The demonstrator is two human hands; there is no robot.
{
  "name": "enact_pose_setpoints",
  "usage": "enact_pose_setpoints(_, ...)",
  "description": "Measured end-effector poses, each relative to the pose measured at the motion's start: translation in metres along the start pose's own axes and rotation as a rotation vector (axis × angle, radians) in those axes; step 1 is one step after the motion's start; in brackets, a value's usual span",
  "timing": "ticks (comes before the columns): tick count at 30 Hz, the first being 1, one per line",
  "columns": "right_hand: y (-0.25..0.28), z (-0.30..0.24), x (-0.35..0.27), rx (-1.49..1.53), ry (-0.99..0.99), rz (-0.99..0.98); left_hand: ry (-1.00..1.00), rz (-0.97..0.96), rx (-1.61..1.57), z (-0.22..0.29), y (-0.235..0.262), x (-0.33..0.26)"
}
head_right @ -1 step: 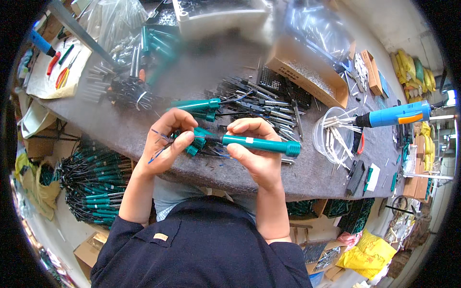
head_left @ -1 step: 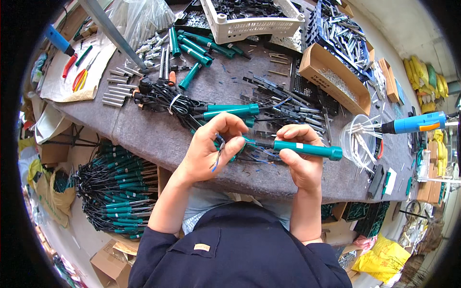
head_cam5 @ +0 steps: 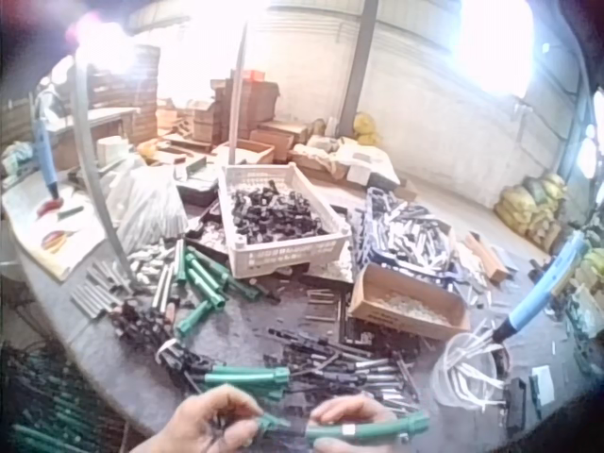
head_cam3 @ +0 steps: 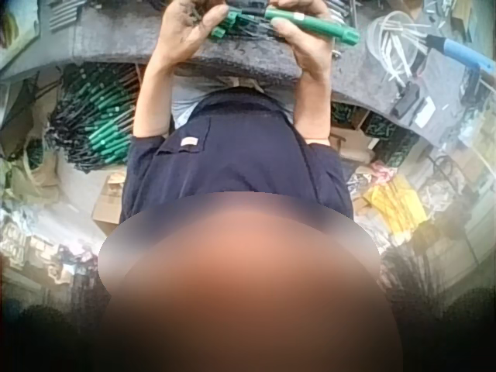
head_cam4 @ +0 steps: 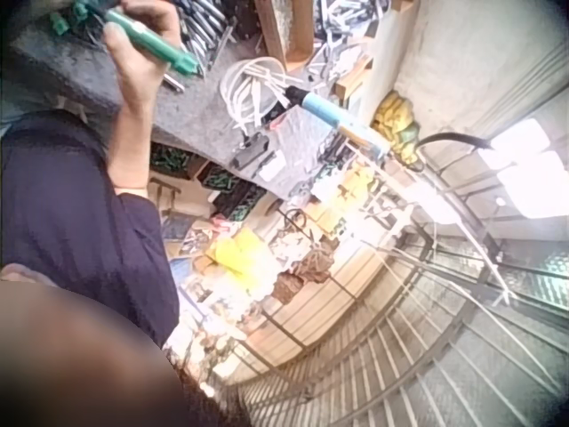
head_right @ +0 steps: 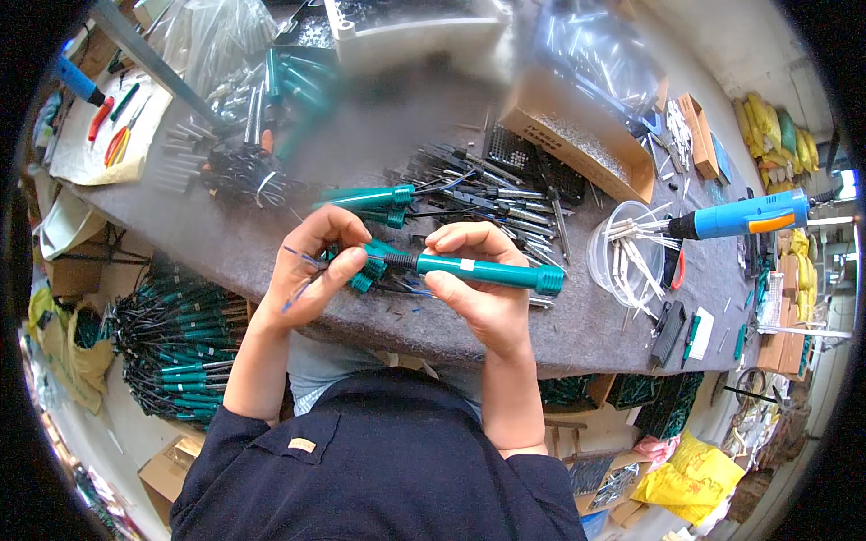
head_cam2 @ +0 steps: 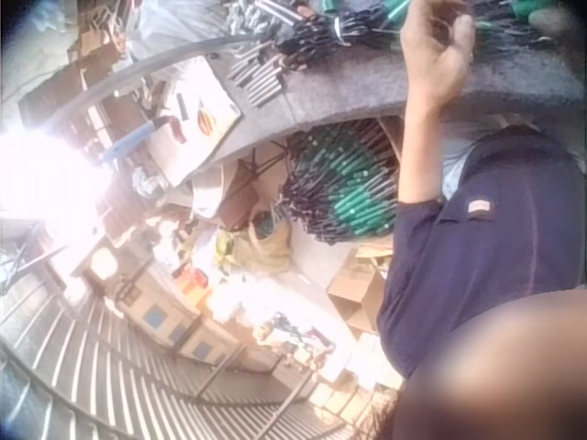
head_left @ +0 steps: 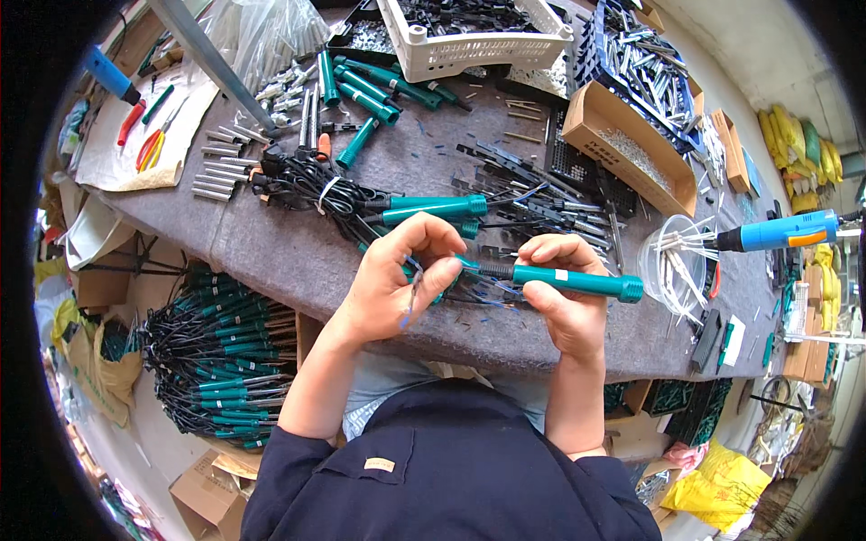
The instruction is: Assembling handheld tools by inserting heating elements into plastic handles and organizing internal wiring at a workshop station.
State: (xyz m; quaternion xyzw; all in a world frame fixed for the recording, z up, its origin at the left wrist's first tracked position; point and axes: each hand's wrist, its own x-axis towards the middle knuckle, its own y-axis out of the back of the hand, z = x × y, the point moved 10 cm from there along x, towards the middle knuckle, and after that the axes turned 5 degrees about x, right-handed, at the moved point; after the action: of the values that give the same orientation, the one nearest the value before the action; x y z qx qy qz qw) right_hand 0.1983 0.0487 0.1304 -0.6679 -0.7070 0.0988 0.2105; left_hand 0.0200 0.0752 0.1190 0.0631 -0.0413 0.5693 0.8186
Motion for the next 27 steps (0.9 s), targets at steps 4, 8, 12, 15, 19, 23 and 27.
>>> enact_pose_setpoints(4,0.014,0.013,-0.008,-0.164,-0.232,0.135,-0.035,-0.103,0.163,0.006,-0.008,0.002)
enact_pose_setpoints(8,0.018,0.012,-0.008,-0.121,-0.228,0.207,-0.034,-0.142,0.222,0.006,-0.011,0.003)
enact_pose_setpoints(12,0.018,0.007,-0.007,-0.158,-0.148,0.146,-0.125,-0.071,0.330,0.004,0.003,0.000)
enact_pose_setpoints(15,0.007,-0.005,-0.004,-0.191,-0.071,0.054,-0.132,-0.122,0.363,0.002,0.013,-0.005)
enact_pose_setpoints(19,0.009,-0.002,-0.004,-0.186,-0.137,0.081,-0.238,-0.140,0.475,0.005,0.012,-0.003)
enact_pose_setpoints(23,0.019,-0.001,-0.007,-0.291,-0.154,0.150,-0.254,-0.152,0.544,0.004,0.003,0.000)
enact_pose_setpoints(27,0.024,-0.004,-0.009,-0.376,-0.111,0.167,-0.274,-0.162,0.594,0.010,-0.004,0.002)
